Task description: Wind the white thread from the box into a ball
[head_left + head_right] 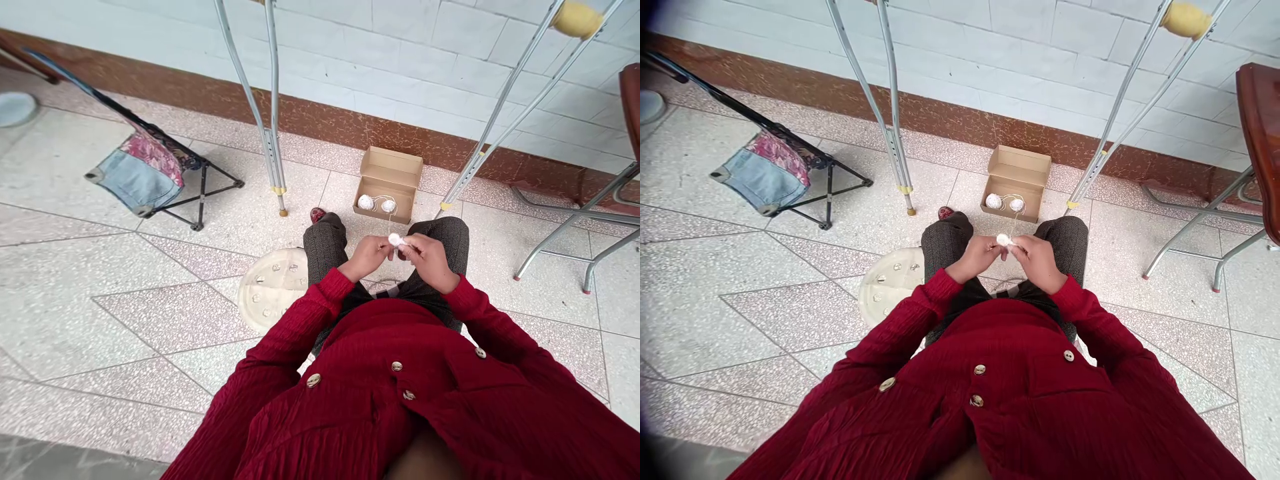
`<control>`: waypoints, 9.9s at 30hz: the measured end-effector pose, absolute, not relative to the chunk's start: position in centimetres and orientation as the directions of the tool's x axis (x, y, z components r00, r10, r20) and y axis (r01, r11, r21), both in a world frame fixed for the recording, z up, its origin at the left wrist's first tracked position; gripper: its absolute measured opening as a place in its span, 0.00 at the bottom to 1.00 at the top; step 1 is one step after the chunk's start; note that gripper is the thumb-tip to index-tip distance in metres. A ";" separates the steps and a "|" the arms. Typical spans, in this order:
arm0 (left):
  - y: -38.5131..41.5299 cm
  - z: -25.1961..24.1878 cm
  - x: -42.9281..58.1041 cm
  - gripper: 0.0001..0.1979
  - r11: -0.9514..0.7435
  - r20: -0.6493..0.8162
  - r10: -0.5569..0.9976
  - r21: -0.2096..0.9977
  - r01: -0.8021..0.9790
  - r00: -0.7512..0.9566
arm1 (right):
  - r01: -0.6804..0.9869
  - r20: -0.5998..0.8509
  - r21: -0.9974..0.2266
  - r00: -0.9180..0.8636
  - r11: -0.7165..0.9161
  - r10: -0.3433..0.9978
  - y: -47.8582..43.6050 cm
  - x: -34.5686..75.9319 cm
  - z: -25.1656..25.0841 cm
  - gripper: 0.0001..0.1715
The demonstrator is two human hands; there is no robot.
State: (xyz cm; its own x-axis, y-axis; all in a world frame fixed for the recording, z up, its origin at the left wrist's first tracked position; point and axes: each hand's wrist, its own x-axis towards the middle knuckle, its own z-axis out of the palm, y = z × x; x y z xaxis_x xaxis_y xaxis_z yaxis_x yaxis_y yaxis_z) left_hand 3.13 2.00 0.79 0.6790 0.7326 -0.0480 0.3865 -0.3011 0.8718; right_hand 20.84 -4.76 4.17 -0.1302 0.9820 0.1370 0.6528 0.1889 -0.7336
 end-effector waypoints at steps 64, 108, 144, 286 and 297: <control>-0.1 2.9 1.7 0.18 -0.466 0.011 0.713 0.754 0.462 0.701 | 0.915 0.130 -0.391 -0.052 0.100 0.990 -2.1 22.4 3.0 0.17; 0.4 2.0 2.2 0.16 0.175 -0.171 0.765 0.983 0.056 0.621 | 0.251 -0.087 -0.959 0.168 -0.128 0.982 -5.2 19.2 0.1 0.20; -0.2 2.8 1.6 0.18 0.317 -0.212 0.732 0.947 -0.049 0.648 | 0.572 0.212 -0.761 -0.227 0.306 0.951 -5.3 21.4 2.6 0.15; -1.0 1.6 1.3 0.19 -0.491 0.043 0.683 0.766 0.415 0.729 | 0.032 -0.191 -0.980 0.140 -0.198 0.971 -3.4 20.5 2.7 0.14; 2.9 2.7 -0.6 0.12 -0.659 0.223 0.693 0.583 0.476 0.686 | 0.258 -0.173 -0.953 -0.039 -0.157 0.984 -3.7 19.2 -0.2 0.10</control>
State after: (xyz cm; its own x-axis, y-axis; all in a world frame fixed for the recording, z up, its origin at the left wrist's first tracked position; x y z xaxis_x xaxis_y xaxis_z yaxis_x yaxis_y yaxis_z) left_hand -0.57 2.94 2.70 0.6856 0.6930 0.2230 0.4762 -0.6587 0.5826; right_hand 19.19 -3.69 -0.19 -0.0395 0.9841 -0.1733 0.2580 -0.1575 -0.9532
